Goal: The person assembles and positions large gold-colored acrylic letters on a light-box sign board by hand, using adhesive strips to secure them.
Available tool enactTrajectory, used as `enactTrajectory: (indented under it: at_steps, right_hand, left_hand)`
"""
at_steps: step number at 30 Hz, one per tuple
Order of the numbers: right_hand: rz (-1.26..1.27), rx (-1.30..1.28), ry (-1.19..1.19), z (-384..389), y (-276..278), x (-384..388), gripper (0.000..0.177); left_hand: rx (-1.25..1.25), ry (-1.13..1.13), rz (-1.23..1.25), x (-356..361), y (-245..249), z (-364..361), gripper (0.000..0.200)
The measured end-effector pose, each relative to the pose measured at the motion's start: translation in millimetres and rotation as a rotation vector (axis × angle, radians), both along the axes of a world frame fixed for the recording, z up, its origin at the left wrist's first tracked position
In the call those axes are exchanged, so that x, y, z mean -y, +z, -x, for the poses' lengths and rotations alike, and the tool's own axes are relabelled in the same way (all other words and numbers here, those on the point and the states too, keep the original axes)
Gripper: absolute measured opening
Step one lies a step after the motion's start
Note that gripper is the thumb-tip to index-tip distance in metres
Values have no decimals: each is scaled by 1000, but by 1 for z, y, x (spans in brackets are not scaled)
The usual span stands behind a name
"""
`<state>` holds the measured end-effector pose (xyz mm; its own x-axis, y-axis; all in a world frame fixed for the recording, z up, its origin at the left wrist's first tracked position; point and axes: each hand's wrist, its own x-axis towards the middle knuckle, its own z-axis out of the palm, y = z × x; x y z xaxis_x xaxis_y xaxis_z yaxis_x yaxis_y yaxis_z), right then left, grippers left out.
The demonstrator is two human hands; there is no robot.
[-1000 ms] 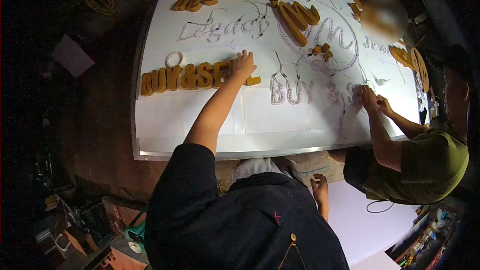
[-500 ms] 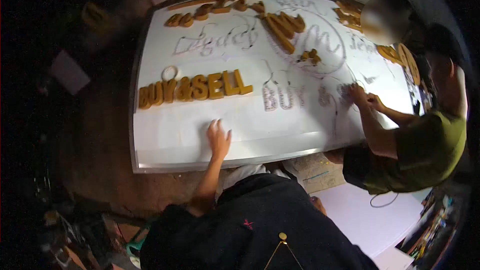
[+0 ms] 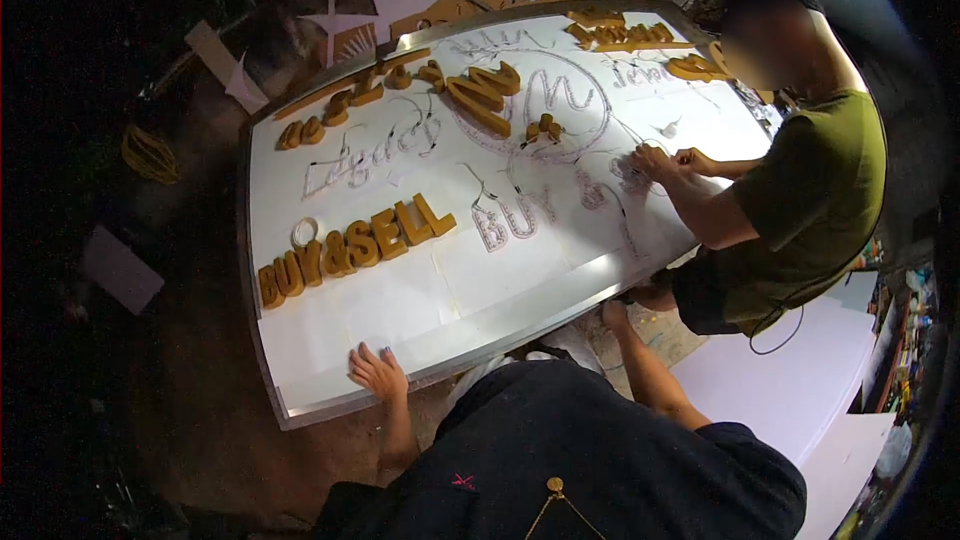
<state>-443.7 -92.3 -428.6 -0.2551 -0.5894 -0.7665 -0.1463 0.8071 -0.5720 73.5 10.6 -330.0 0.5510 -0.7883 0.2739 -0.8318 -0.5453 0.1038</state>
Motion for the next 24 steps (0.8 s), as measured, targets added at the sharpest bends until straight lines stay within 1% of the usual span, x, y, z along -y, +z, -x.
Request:
enactTrajectory:
  at_steps: [4,6,8,9,10,12,13,15,18,19,21,24]
  right_hand:
    - [63,20,-25,-24,14,-1,44]
    - [91,82,-93,-31,28,-12,44]
    - [128,138,-164,-36,49,-28,48]
    - [161,192,-239,-38,57,-28,52]
    - [158,193,-226,-36,60,-26,52]
    - [-1,195,-171,-27,66,-21,62]
    - [-12,196,-154,-27,68,-19,62]
    - [-19,84,-78,-30,69,-14,62]
    - [-62,63,-12,-32,57,-9,58]
    - [-56,106,-69,-36,59,-7,54]
    - [-59,115,-62,-38,65,-6,54]
    - [-93,95,-37,-33,59,0,53]
  left_hand:
    - [17,8,-12,-2,2,3,52]
    - [12,18,-1,-2,3,1,51]
    - [18,34,5,-1,1,3,51]
    - [17,47,11,1,1,3,51]
    - [12,40,-3,1,3,3,51]
    - [8,53,-29,-2,6,5,51]
    - [9,40,-10,-1,7,6,51]
    - [12,22,9,0,6,4,51]
    - [4,21,0,0,10,3,52]
    - [18,22,23,1,10,3,52]
    - [12,32,27,0,9,3,51]
    - [4,35,36,1,6,3,50]
